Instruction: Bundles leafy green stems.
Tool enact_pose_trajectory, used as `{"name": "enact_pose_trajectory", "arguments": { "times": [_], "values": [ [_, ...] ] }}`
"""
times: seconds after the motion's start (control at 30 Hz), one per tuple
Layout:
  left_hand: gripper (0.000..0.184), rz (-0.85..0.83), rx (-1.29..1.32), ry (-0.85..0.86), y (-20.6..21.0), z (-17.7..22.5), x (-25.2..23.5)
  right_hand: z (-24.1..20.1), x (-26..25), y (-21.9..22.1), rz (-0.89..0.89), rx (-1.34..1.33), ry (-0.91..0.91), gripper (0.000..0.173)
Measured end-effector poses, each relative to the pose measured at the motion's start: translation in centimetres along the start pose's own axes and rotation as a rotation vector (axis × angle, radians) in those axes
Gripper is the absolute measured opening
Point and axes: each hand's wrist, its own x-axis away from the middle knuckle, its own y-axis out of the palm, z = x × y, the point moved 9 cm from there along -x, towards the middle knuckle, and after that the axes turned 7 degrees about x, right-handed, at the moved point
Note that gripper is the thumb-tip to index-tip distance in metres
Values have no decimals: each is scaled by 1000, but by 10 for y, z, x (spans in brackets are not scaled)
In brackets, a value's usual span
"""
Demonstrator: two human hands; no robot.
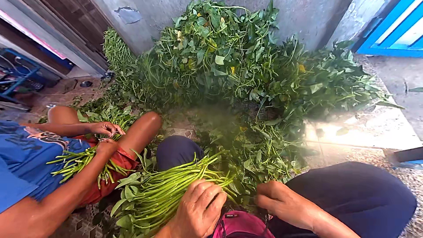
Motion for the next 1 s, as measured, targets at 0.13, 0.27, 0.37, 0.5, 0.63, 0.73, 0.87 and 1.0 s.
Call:
{"name": "enact_pose_trajectory", "arguments": {
  "times": [0.13, 0.27, 0.37, 0.5, 0.63, 0.73, 0.87, 1.0],
  "values": [
    [37, -255, 211, -368, 12, -6, 22, -33, 11, -3, -11, -238, -154, 32],
    [55, -364, 399, -671, 26, -10, 44, -79, 8, -5, -25, -348, -350, 26],
    [39, -352, 537, -796, 31, -13, 52, -104, -4, -1, -62, -298, -417, 26],
    [30, -353, 561, -840, 27, -19, 61, -115, -21, 13, -95, -247, -437, 26],
    [24, -266, 657, -998, 0, -20, 72, -110, -23, 17, -102, -300, -432, 26],
    [23, -56, 871, -1159, -47, -29, 86, -104, -20, 16, -135, -343, -423, 25],
    [22, 109, 1077, -1173, -87, -36, 108, -101, -18, 24, -232, -335, -417, 26],
    [20, 221, 1213, -1227, -93, -36, 122, -90, -22, 38, -291, -280, -384, 27]
  ]
}}
